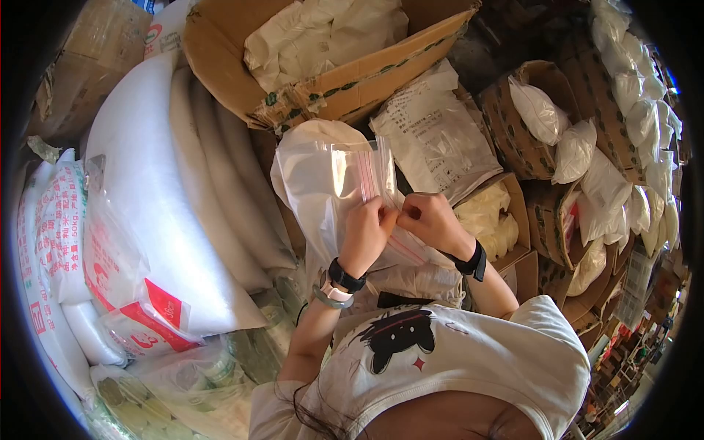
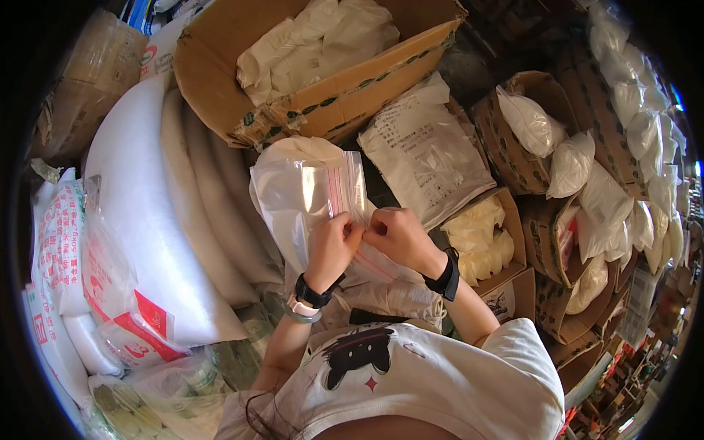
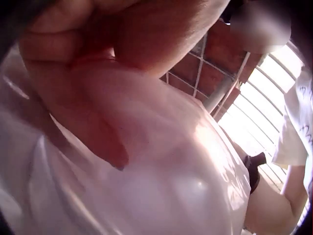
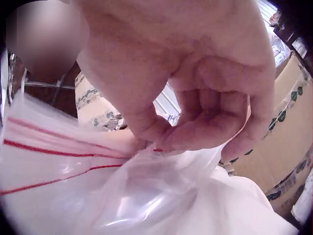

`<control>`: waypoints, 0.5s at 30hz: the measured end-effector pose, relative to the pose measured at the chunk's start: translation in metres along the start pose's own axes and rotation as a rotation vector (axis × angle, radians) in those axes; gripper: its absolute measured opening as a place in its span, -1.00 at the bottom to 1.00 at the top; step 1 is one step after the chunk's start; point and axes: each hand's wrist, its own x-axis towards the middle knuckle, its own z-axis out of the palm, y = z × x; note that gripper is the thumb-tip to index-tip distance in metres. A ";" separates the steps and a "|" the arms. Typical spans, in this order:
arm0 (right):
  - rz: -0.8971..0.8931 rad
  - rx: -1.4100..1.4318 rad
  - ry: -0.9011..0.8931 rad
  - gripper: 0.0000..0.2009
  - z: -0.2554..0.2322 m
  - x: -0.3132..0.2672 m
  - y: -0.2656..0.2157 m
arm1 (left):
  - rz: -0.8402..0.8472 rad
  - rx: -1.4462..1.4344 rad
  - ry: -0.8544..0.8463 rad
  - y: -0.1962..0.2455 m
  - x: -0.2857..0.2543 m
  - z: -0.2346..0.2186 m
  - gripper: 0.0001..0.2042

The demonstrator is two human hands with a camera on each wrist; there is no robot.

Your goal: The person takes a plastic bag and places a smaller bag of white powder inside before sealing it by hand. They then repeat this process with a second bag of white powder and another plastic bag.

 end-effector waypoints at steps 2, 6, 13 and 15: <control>0.004 0.000 0.029 -0.79 -0.002 0.001 -0.003 | -0.027 -0.062 -0.008 -0.007 0.003 0.002 -0.85; -0.063 -0.043 -0.064 -0.84 -0.007 0.003 0.000 | -0.047 -0.164 -0.062 -0.011 0.001 -0.001 -0.86; -0.248 0.023 -0.087 -0.92 0.000 0.009 0.003 | -0.136 -0.171 -0.142 -0.002 -0.003 -0.004 -0.80; -0.242 0.100 -0.058 -0.92 0.001 0.009 0.004 | -0.120 -0.201 -0.130 0.006 -0.002 -0.008 -0.76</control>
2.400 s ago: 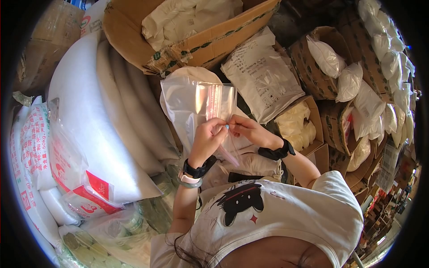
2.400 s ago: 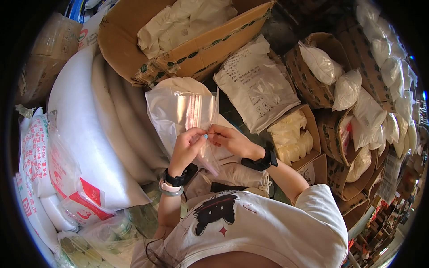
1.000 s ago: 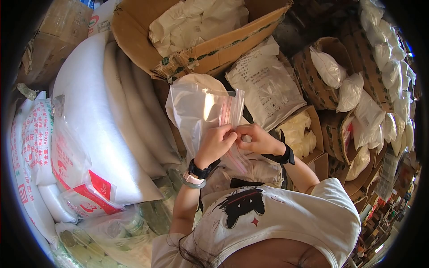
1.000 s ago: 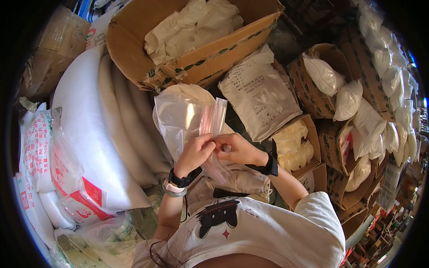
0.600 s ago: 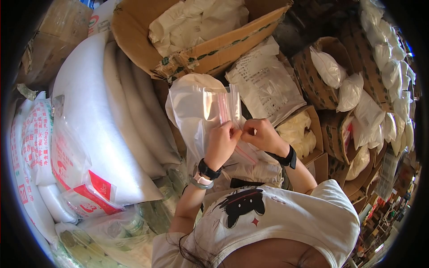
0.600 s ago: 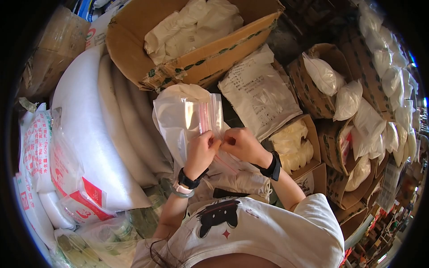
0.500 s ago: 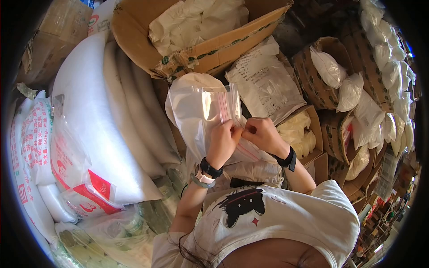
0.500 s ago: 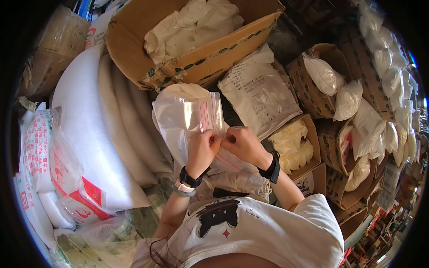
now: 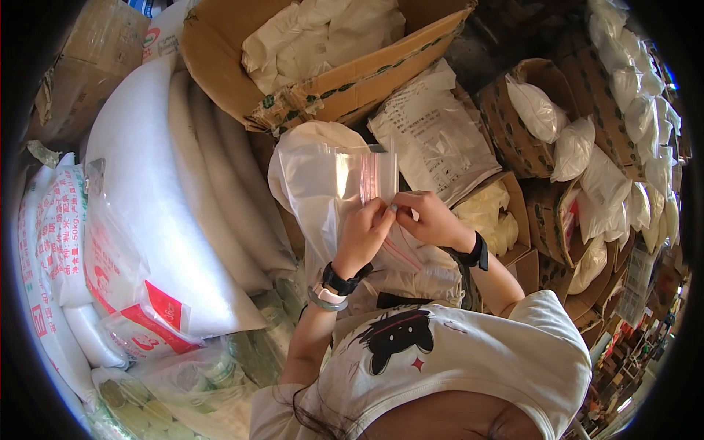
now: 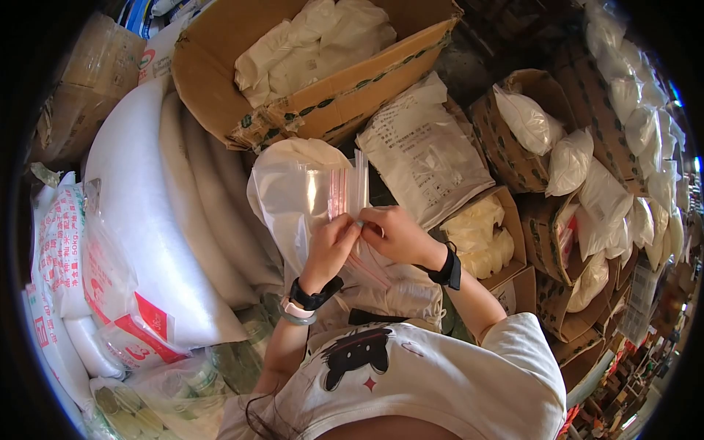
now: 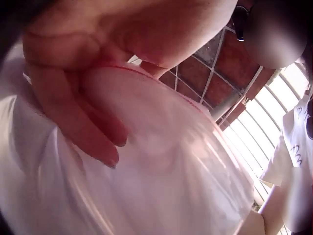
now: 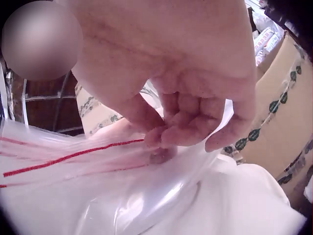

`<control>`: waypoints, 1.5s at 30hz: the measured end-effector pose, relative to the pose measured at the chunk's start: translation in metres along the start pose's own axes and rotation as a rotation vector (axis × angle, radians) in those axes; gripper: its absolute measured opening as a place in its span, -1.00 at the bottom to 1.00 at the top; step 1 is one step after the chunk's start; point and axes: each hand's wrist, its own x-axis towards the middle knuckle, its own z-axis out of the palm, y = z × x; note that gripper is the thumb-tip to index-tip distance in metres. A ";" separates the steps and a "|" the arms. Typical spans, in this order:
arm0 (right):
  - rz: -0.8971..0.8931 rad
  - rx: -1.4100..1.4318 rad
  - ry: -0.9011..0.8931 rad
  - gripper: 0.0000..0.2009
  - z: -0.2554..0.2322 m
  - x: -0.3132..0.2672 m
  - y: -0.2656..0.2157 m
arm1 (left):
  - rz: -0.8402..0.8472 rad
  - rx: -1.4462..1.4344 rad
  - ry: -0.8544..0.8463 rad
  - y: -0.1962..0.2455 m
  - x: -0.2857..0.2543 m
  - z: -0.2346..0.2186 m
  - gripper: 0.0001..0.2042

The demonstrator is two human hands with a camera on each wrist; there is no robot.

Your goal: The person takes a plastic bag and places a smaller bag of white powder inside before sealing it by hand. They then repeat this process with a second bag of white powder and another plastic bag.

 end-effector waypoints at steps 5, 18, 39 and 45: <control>0.196 0.119 -0.064 -0.91 -0.001 -0.005 0.000 | 0.052 -0.029 -0.011 -0.008 0.000 0.002 -0.80; 0.481 -0.077 0.337 -0.85 -0.034 -0.036 0.047 | 0.077 0.148 0.297 -0.018 -0.001 -0.013 -0.82; 1.161 0.415 0.967 -0.83 -0.033 -0.116 0.418 | 0.153 -0.103 0.104 -0.011 -0.013 -0.001 -0.60; 1.303 0.543 0.966 -0.85 -0.015 -0.099 0.421 | 0.233 -0.206 0.084 -0.021 -0.010 -0.003 -0.48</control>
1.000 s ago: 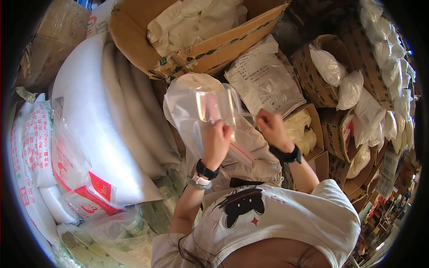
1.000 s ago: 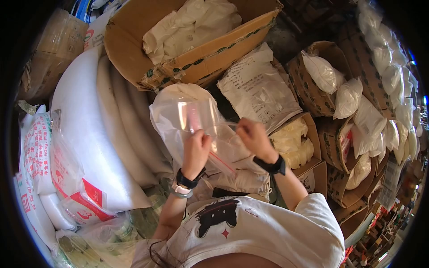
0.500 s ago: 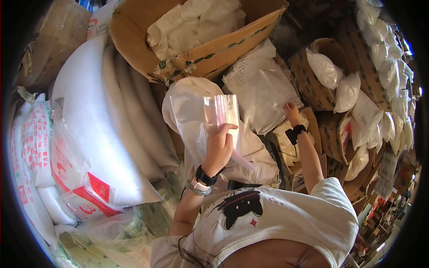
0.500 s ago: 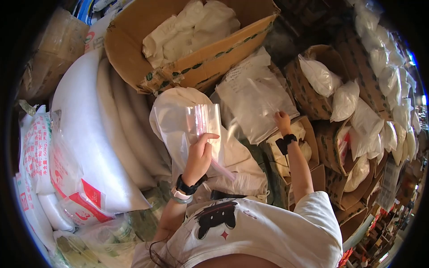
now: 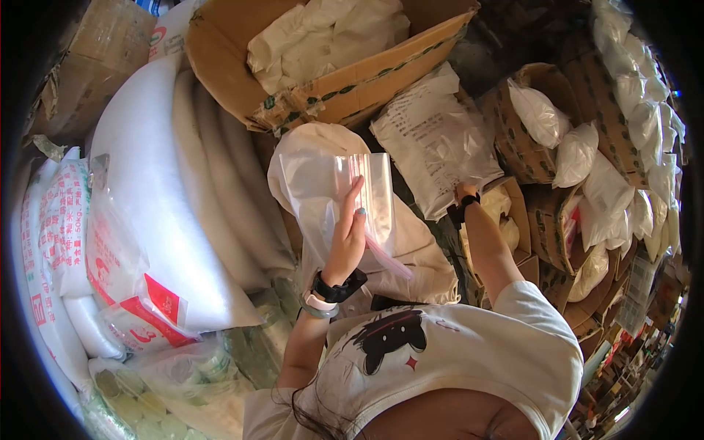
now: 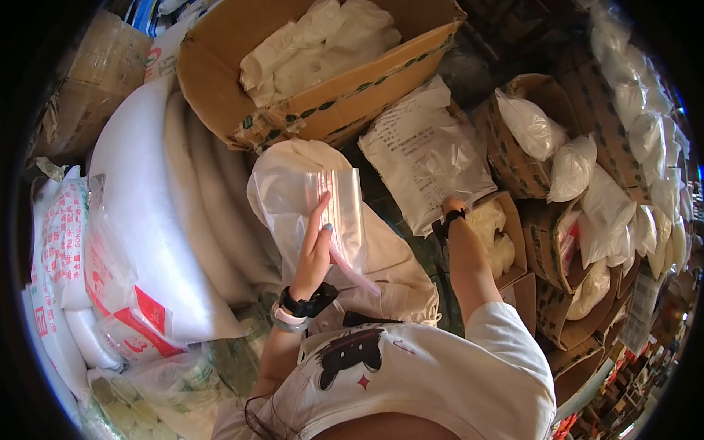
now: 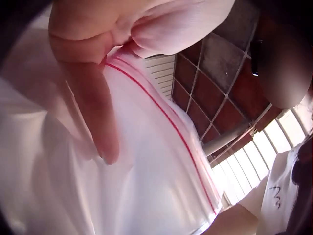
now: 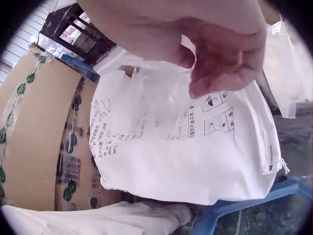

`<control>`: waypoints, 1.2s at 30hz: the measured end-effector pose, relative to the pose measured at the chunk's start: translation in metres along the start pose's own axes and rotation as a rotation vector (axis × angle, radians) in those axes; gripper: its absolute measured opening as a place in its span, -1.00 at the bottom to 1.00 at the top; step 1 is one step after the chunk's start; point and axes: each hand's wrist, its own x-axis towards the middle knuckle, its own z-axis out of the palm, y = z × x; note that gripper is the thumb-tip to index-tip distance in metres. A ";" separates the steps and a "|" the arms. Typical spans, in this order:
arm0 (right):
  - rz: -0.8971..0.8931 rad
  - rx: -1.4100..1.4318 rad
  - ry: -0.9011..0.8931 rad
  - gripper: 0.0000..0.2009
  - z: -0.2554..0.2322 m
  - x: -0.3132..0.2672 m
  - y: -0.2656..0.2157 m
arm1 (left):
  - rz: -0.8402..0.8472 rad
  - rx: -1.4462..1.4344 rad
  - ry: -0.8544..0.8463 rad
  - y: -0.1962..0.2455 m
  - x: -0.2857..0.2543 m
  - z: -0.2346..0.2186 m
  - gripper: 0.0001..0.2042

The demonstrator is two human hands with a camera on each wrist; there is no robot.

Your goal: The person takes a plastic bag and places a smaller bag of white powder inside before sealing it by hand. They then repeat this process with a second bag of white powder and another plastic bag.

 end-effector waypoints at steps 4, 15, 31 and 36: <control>0.119 -0.103 -0.145 -0.76 0.013 -0.031 -0.003 | -0.096 -0.287 -0.035 0.005 0.002 -0.005 -0.37; -0.614 -0.264 -0.752 -0.59 0.014 -0.382 -0.122 | -0.295 -0.463 -0.005 -0.012 0.008 -0.001 -0.30; -0.814 -0.395 -0.620 -0.64 0.011 -0.429 -0.123 | -0.061 0.180 0.060 -0.002 0.002 0.017 -0.69; -1.029 -0.521 -0.656 -0.78 0.011 -0.418 -0.122 | 0.025 0.321 0.022 -0.011 0.003 0.015 -0.83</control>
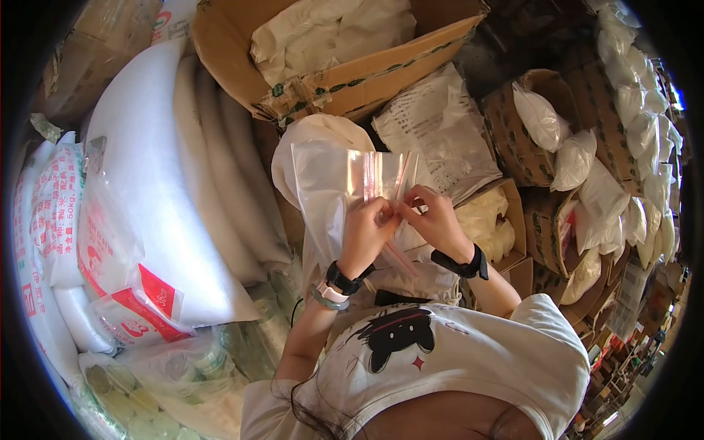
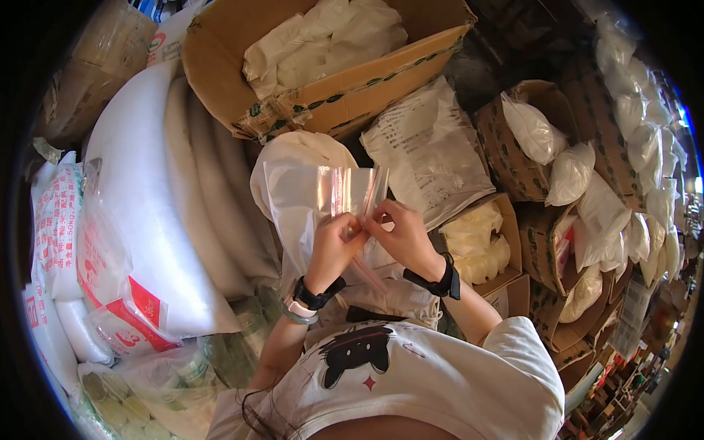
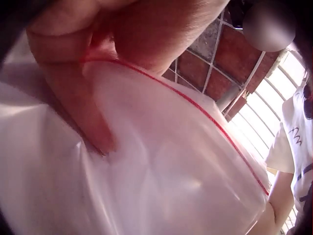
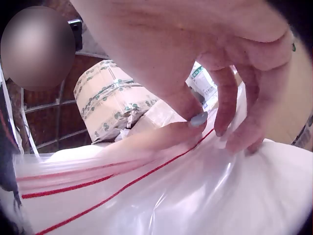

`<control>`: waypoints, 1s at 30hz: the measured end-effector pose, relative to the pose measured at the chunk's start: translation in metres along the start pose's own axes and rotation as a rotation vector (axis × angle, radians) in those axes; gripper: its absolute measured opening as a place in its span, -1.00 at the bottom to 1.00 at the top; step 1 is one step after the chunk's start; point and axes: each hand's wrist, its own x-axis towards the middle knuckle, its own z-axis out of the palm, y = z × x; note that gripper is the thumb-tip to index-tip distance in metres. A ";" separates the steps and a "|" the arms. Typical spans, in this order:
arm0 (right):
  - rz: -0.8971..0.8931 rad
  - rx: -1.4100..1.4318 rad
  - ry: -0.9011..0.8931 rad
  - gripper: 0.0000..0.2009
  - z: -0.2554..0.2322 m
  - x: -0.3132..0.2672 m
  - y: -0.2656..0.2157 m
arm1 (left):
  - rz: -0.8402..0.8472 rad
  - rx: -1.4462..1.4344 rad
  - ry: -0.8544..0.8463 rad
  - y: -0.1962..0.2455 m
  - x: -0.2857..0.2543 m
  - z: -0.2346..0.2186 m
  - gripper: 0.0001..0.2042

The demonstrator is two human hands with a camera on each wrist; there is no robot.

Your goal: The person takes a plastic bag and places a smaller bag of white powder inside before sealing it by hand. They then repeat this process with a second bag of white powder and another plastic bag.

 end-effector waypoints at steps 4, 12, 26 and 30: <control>-0.044 -0.069 -0.068 -0.79 0.001 0.001 0.006 | -0.038 -0.071 -0.011 0.000 0.000 -0.001 -0.84; -0.019 0.054 -0.162 -0.83 0.000 0.005 0.017 | -0.169 -0.151 -0.050 0.012 0.000 -0.008 -0.84; 0.097 0.293 -0.260 -0.87 -0.003 0.003 0.036 | -0.270 -0.315 -0.231 0.003 0.004 -0.016 -0.85; -0.017 0.195 -0.276 -0.86 -0.009 0.005 0.029 | -0.243 -0.323 -0.268 -0.004 0.004 -0.015 -0.86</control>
